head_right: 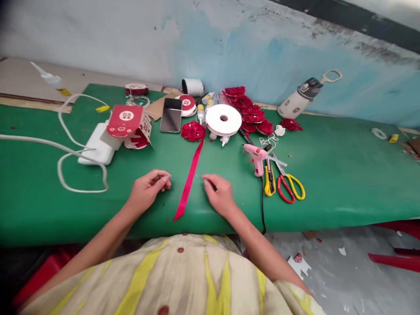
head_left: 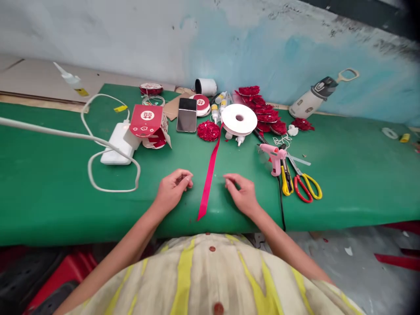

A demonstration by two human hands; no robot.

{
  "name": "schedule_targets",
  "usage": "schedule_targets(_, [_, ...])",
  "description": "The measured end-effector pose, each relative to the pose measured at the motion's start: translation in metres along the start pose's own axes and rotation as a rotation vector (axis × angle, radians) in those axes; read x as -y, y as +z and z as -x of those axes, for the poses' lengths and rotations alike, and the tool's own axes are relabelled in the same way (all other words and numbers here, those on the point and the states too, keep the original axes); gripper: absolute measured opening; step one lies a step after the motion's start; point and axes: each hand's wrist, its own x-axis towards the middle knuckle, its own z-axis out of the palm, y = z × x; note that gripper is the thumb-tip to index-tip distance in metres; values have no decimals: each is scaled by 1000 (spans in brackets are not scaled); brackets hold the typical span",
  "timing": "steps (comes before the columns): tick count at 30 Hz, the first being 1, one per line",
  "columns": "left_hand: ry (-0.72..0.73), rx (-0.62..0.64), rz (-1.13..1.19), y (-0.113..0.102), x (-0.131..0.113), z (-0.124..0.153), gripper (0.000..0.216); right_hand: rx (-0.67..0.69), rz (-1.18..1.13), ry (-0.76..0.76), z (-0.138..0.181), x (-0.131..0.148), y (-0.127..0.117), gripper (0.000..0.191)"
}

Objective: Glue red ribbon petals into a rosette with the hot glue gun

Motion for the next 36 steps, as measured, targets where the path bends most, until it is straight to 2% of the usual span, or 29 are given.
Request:
schedule_targets(4, [39, -9, 79, 4, -3, -3, 21, 280, -2, -203, 21, 26, 9, 23])
schedule_targets(6, [67, -38, 48, 4, -6, -2, 21, 325, -10, -254, 26, 29, 12, 26])
schedule_targets(9, [89, -21, 46, 5, -12, 4, 23, 266, -39, -230, 25, 32, 9, 23])
schedule_targets(13, [159, 118, 123, 13, -26, 11, 21, 143, -118, -59, 16, 37, 4, 18])
schedule_targets(15, [186, 144, 143, 18, -31, 11, 19, 80, -121, -4, 11, 34, 5, 19])
schedule_targets(18, [190, 94, 190, 21, -29, 10, 17, -9, -79, 37, 2, 19, 10, 20])
schedule_targets(21, [175, 35, 223, 15, -18, 4, 16, -46, -54, 59, -3, 2, 14, 21])
schedule_targets(23, [139, -48, 193, 5, -10, -7, 12, -40, -43, 49, -4, -4, 16, 21])
schedule_targets(24, [117, -129, 177, -1, -7, -16, 14, -35, -36, 42, -4, -5, 16, 22])
schedule_targets(27, [59, -555, 251, -23, -5, -52, 33, -28, -9, 18, -3, -5, 16, 22])
schedule_targets(28, [29, -636, 321, -29, -6, -64, 33, -28, 2, 11, -1, -5, 16, 22])
schedule_targets(31, [37, -757, 391, -43, -11, -90, 29, -26, 37, -9, 3, -5, 15, 23])
schedule_targets(34, [80, -837, 196, -50, -11, -95, 20, -13, 86, -18, -2, -2, 14, 24])
schedule_targets(36, [98, -849, 85, -55, -11, -94, 14, 23, 129, -29, -19, 7, 20, 22])
